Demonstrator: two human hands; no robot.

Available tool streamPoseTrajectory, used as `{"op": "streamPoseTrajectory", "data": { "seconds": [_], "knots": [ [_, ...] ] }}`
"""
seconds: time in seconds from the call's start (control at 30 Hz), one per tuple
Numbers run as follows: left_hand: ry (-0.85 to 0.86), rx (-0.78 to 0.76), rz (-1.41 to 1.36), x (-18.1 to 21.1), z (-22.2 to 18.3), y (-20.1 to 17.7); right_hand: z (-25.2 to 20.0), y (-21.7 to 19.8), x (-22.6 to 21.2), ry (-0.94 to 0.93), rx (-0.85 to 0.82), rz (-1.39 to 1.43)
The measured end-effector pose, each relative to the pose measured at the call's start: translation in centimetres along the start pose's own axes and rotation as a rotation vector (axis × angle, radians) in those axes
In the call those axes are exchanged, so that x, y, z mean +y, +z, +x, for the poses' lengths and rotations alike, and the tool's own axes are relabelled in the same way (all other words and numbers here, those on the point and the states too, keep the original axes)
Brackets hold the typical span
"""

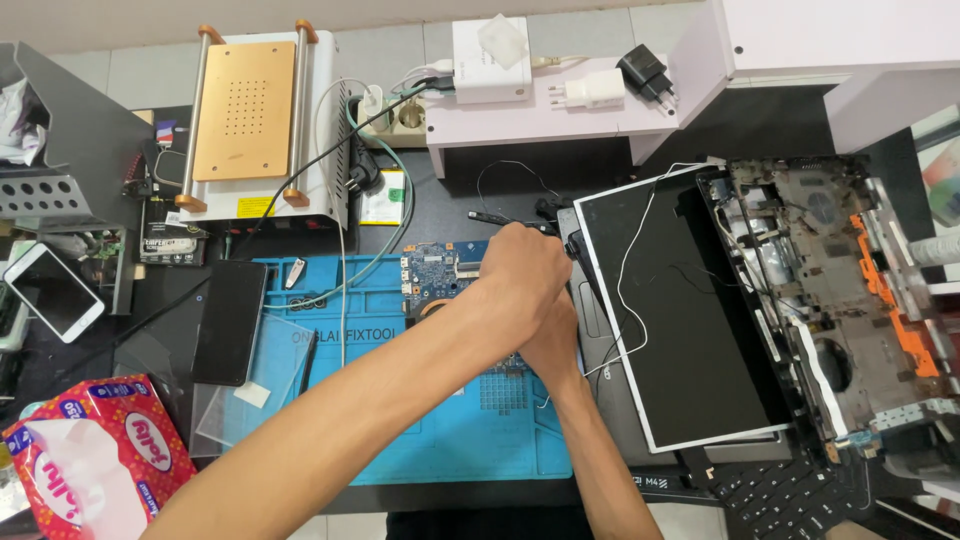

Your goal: Repairing and disassembling various components of a laptop, including the screen and motherboard, on a technician's workbench.

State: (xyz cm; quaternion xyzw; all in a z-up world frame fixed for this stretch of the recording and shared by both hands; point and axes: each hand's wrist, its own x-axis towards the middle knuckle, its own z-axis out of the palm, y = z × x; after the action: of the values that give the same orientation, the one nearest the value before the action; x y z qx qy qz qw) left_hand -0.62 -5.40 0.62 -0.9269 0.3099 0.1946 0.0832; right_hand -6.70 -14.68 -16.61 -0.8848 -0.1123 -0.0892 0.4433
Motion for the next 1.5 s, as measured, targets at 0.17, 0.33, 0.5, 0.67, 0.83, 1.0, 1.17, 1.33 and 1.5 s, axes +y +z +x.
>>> {"op": "streamPoseTrajectory", "data": {
  "seconds": [0.17,0.33,0.5,0.67,0.83,1.0,1.17,1.33,1.5],
  "knots": [
    [-0.056,-0.059,-0.008,0.6,0.1,-0.5,-0.1,-0.8,-0.8,-0.066,0.042,0.006],
    [-0.031,-0.057,0.006,0.2,0.3,-0.1,0.0,-0.8,-1.3,-0.06,0.054,0.001],
    [-0.017,-0.042,-0.041,-0.6,0.5,0.4,0.6,-1.5,-3.4,-0.002,0.035,0.064],
    [-0.035,-0.048,-0.05,-0.1,1.2,0.0,0.1,-0.9,-1.9,-0.041,0.044,0.065],
    [-0.071,-0.134,-0.032,0.1,1.3,-1.0,-0.3,-0.5,-0.5,-0.057,0.04,0.005],
    [-0.074,-0.154,-0.017,0.1,1.6,-0.2,0.3,-1.4,-2.6,-0.057,0.056,0.066],
    [-0.045,-0.04,-0.026,-0.6,1.6,0.4,0.6,-1.2,-2.7,-0.081,0.035,0.016],
    [-0.038,-0.007,-0.023,-1.1,1.3,0.0,1.1,-1.2,-2.9,-0.042,0.007,-0.026],
    [-0.121,-0.05,-0.106,-1.2,1.2,0.0,0.9,-1.2,-2.5,-0.049,0.014,0.004]
  ]
}}
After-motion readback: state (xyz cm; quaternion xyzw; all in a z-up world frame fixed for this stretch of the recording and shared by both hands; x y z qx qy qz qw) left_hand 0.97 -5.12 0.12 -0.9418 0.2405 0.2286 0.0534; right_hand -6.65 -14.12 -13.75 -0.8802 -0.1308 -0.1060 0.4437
